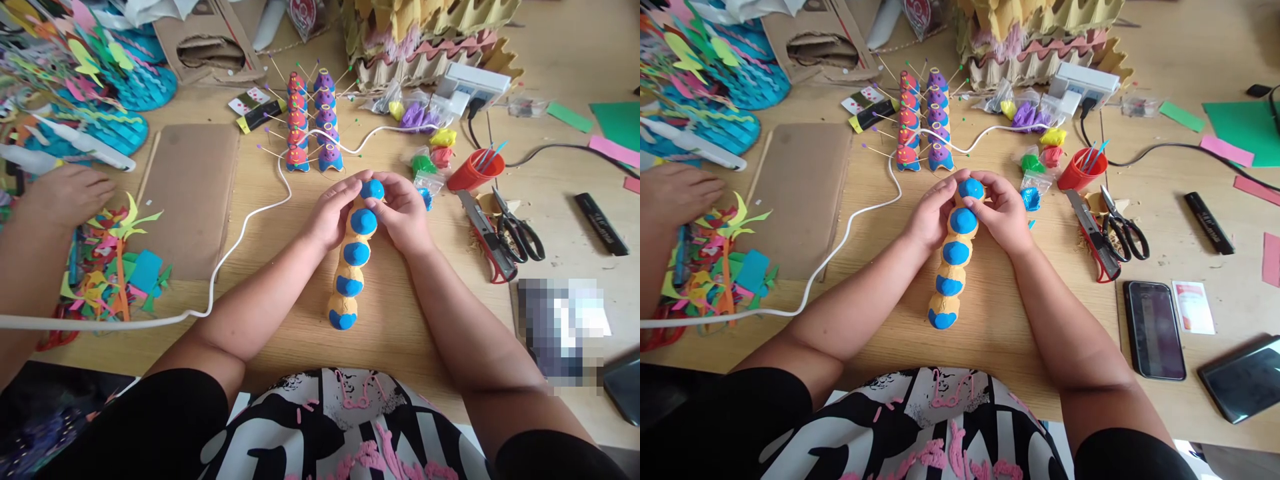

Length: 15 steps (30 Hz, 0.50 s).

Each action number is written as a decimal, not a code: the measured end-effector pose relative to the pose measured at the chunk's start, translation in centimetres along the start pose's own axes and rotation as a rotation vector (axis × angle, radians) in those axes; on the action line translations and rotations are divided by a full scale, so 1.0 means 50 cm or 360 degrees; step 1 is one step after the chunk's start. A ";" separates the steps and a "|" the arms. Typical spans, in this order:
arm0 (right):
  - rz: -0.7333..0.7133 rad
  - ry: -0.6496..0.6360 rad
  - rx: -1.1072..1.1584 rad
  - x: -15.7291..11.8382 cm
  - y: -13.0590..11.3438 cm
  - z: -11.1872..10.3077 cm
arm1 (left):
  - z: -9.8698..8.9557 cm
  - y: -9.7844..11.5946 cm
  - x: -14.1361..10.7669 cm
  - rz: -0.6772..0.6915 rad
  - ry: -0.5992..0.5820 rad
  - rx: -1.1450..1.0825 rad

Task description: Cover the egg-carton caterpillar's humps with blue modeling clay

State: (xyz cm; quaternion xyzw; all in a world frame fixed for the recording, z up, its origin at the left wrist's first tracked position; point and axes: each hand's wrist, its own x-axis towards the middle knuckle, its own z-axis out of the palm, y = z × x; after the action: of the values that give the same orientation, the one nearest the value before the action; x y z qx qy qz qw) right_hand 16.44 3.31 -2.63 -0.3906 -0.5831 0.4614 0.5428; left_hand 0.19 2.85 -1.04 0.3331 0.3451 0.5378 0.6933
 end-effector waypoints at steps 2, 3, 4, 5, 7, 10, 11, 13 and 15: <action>-0.0009 -0.0011 -0.0032 0.000 0.000 -0.001 | 0.002 0.003 -0.003 0.0009 0.0019 0.0031; -0.0017 -0.0017 -0.0039 0.001 0.000 -0.002 | 0.001 0.003 -0.004 0.0014 0.0020 0.0044; -0.0026 -0.0019 -0.0043 0.001 -0.001 -0.002 | 0.000 0.002 -0.003 0.0021 0.0013 0.0051; -0.0032 -0.0017 -0.0046 0.001 -0.002 -0.001 | -0.002 0.001 -0.001 0.0030 0.0000 0.0053; -0.0025 -0.0011 -0.0047 0.000 -0.004 0.000 | -0.008 -0.004 0.005 0.0048 -0.0028 0.0043; 0.0034 -0.0044 -0.0009 0.000 -0.006 0.002 | -0.016 -0.010 0.013 0.0047 -0.0026 0.0040; 0.0058 -0.0063 0.0019 0.000 -0.008 0.002 | -0.016 -0.010 0.013 0.0043 -0.0009 0.0042; 0.0098 -0.0093 0.0081 -0.001 -0.011 0.003 | -0.013 -0.007 0.011 0.0040 0.0018 0.0021; 0.0122 -0.0100 0.0113 -0.004 -0.016 0.005 | -0.006 -0.003 0.007 0.0034 0.0037 -0.0030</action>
State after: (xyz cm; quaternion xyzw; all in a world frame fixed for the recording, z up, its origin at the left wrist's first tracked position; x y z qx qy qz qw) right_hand 16.27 2.90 -1.93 -0.3785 -0.5677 0.5142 0.5197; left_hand 0.08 3.21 -1.37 0.3240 0.3446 0.5522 0.6865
